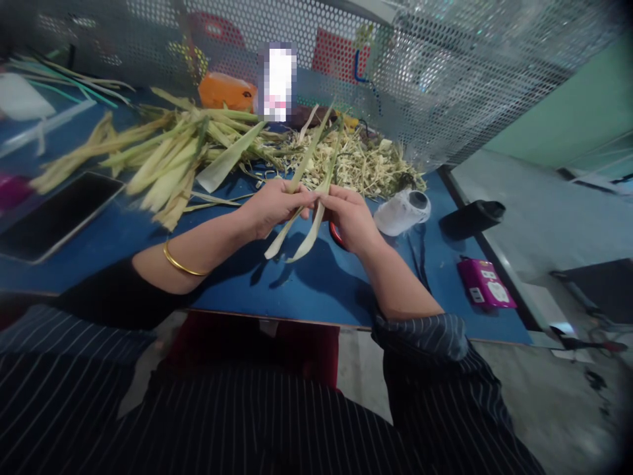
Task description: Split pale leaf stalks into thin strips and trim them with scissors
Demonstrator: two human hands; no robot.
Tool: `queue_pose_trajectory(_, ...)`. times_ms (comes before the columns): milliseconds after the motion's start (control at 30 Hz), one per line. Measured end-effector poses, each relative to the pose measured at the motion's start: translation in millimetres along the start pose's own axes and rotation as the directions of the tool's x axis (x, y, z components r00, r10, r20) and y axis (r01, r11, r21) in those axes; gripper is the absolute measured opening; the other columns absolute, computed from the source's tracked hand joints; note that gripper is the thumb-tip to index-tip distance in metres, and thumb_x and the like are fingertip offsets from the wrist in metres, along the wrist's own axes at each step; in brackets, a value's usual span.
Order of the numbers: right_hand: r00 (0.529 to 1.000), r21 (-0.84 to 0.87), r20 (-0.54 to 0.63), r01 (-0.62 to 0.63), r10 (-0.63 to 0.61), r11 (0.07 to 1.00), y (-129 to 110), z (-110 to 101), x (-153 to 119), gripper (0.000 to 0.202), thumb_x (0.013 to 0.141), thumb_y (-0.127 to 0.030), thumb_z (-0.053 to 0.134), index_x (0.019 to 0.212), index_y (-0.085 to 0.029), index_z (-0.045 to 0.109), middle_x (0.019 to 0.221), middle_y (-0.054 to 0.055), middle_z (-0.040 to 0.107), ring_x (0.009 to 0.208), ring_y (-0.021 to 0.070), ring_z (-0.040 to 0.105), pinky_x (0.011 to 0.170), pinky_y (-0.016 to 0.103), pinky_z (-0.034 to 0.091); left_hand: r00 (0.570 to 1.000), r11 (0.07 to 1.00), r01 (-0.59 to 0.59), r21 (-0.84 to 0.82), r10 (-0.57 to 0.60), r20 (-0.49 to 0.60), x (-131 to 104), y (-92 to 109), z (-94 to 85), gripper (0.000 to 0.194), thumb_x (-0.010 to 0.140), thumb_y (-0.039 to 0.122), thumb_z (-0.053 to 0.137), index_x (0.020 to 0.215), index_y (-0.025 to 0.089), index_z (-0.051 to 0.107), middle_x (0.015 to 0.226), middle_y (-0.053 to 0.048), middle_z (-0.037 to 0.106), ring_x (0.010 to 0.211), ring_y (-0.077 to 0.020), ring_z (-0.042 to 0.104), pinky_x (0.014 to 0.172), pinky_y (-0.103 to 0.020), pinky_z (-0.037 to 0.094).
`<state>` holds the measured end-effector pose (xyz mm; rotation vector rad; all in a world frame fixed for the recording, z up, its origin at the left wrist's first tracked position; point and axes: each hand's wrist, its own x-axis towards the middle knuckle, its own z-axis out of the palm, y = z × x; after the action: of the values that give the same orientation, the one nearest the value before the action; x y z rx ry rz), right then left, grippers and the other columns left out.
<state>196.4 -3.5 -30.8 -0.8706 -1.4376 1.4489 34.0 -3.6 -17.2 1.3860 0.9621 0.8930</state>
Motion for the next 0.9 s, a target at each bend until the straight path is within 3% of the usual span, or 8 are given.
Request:
queue_pose_trajectory(200,0.995,0.242,0.054,-0.092,0.081,0.966,-24.3,-7.5,-6.7,0.019,0.079,-0.03,0.06,0.066,-0.019,0.05,0.07,0.0,0.058,0.064,0.0124,0.06,0.066,0.03,0.053,0.994,0.999,-0.016,0.043,0.021,-0.111,6.2,-2.5,-6.6,0.024,0.077,0.026,0.062,0.056,0.015,0.055,0.049,0.002,0.047,0.042,-0.005,0.03,0.044,-0.024,0.019)
queue_pose_trajectory(333,1.0,0.33,-0.001,0.014,-0.014,0.944,-37.0,-17.8,-8.5,0.02,0.08,-0.031,0.059,0.066,-0.022,0.047,0.082,0.001,0.063,0.076,0.014,0.062,0.078,0.032,0.055,0.989,0.999,-0.002,0.032,0.007,-0.151,10.8,-5.6,-9.5,0.017,0.075,0.023,0.061,0.061,0.014,0.057,0.052,0.001,0.052,0.043,-0.005,0.031,0.044,-0.024,0.021)
queue_pose_trajectory(467,0.978,0.384,-0.149,0.193,-0.145,0.903,-44.9,-33.5,-8.0,0.018,0.081,-0.03,0.056,0.067,-0.024,0.046,0.094,0.001,0.068,0.091,0.0151,0.064,0.085,0.031,0.054,0.989,0.998,0.01,0.067,0.0,-0.145,11.7,-6.1,-10.7,0.018,0.074,0.024,0.062,0.06,0.014,0.057,0.05,0.001,0.051,0.043,-0.005,0.029,0.044,-0.024,0.021)
queue_pose_trajectory(600,0.942,0.633,-0.252,0.333,-0.221,0.698,-57.2,-49.2,-13.1,0.02,0.081,-0.02,0.052,0.065,-0.026,0.041,0.095,0.001,0.071,0.096,0.0158,0.066,0.081,0.032,0.055,0.987,0.995,0.036,0.098,-0.02,-0.158,11.9,-7.0,-12.2,0.017,0.073,0.024,0.063,0.06,0.014,0.058,0.05,0.001,0.052,0.042,-0.0051,0.029,0.044,-0.024,0.021)
queue_pose_trajectory(667,0.929,0.753,-0.287,0.369,-0.233,0.544,-65.0,-55.3,-18.2,0.021,0.082,-0.015,0.049,0.066,-0.025,0.04,0.111,0.003,0.07,0.112,0.0185,0.063,0.089,0.038,0.054,0.985,0.994,0.053,0.099,-0.035,-0.168,12.3,-7.0,-12.6,0.017,0.073,0.024,0.063,0.06,0.014,0.058,0.051,0.001,0.052,0.042,-0.0052,0.03,0.044,-0.023,0.022)
queue_pose_trajectory(733,0.899,0.805,-0.339,0.43,-0.278,0.409,-72.4,-59.3,-23.7,0.024,0.084,-0.012,0.048,0.066,-0.023,0.037,0.136,0.003,0.059,0.133,0.0211,0.048,0.103,0.043,0.047,0.983,0.993,0.073,0.091,-0.056,-0.177,13.3,-6.9,-12.8,0.016,0.074,0.023,0.063,0.061,0.014,0.057,0.051,0.001,0.052,0.042,-0.0052,0.03,0.044,-0.023,0.021)
queue_pose_trajectory(833,0.833,0.786,-0.419,0.532,-0.361,0.315,-81.0,-61.3,-30.8,0.028,0.09,-0.012,0.041,0.064,-0.02,0.034,0.152,-0.003,0.038,0.141,0.0223,0.029,0.114,0.048,0.034,0.977,0.991,0.112,0.074,-0.096,-0.189,16.1,-7.8,-14.0,0.017,0.075,0.022,0.063,0.061,0.014,0.057,0.05,0.001,0.051,0.041,-0.0049,0.029,0.043,-0.024,0.017)
queue_pose_trajectory(900,0.794,0.74,-0.461,0.591,-0.396,0.323,-85.2,-61.2,-34.4,0.03,0.092,-0.014,0.036,0.062,-0.019,0.036,0.154,-0.006,0.033,0.139,0.0238,0.029,0.11,0.049,0.039,0.975,0.991,0.126,0.046,-0.116,-0.191,18.3,-9.5,-15.8,0.018,0.076,0.024,0.063,0.063,0.015,0.056,0.052,0.001,0.051,0.04,-0.0045,0.026,0.042,-0.024,0.013)
